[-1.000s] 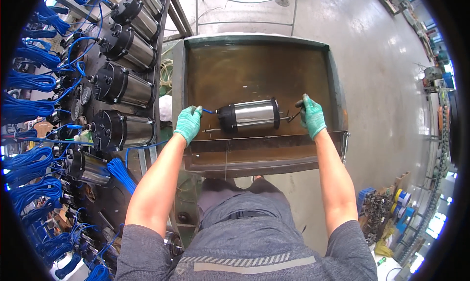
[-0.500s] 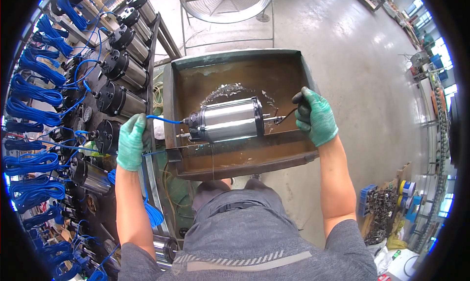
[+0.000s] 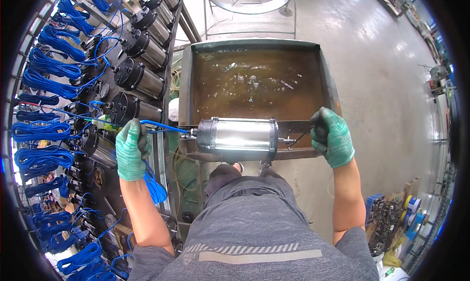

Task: The person lowers a cylindrical metal motor into a tank of water, rotates it to check for bubbles or leaks, and then lifts it out to place it onto a workbench next to a coil of blue cable.

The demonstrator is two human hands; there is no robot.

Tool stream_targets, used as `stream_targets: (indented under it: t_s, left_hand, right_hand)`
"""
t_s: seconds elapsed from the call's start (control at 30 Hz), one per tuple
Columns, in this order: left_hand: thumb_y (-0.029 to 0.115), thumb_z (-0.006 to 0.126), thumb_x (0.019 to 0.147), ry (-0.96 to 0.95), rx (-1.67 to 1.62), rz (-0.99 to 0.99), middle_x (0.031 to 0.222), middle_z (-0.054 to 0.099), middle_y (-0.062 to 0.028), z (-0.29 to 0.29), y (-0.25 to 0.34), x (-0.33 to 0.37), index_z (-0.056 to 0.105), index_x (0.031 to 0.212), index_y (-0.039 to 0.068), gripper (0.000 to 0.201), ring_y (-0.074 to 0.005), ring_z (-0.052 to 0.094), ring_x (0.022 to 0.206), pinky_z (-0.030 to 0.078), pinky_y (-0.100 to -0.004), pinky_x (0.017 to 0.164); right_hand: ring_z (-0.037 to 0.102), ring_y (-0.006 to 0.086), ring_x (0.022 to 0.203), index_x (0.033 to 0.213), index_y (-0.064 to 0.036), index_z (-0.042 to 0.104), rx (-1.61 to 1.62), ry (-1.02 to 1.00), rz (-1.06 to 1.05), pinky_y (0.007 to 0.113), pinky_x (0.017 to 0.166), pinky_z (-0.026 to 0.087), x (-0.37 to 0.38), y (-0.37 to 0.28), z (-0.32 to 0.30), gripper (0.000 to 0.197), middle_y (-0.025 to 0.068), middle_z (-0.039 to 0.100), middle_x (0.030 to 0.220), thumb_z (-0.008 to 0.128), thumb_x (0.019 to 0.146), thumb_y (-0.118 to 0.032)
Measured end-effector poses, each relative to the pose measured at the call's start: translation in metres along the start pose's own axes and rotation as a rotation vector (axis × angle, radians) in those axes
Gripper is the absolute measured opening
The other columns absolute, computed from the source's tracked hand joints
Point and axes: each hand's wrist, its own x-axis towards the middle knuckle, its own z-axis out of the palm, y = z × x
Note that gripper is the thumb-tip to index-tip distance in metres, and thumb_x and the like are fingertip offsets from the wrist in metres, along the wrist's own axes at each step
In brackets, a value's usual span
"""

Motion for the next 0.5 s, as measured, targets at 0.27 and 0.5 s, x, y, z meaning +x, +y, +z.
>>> stream_targets:
  t_s: [0.27,0.5]
  left_hand:
    - [0.045,0.065,0.098,0.033,-0.030,-0.112,0.055,0.038,0.0077,0.006,-0.026,-0.013,0.059,0.084,0.012,0.037,-0.0027,0.033,0.042,0.024,-0.0204,0.037]
    - [0.041,0.062,0.101,-0.015,0.025,-0.090,0.056,0.040,0.0092,0.022,-0.039,-0.007,0.062,0.087,0.012,0.032,-0.0016,0.033,0.046,0.025,-0.0204,0.042]
  right_hand:
    - [0.032,0.0045,0.045,0.088,-0.0094,0.064,0.015,0.000,0.017,0.022,0.038,0.027,0.020,0.035,-0.014,0.030,-0.0067,0.038,0.058,0.053,0.106,-0.031]
    - [0.031,0.0030,0.045,0.088,-0.0086,0.064,-0.042,-0.008,-0.034,0.021,0.038,0.026,0.024,0.046,-0.016,0.031,-0.0073,0.039,0.057,0.053,0.106,-0.031]
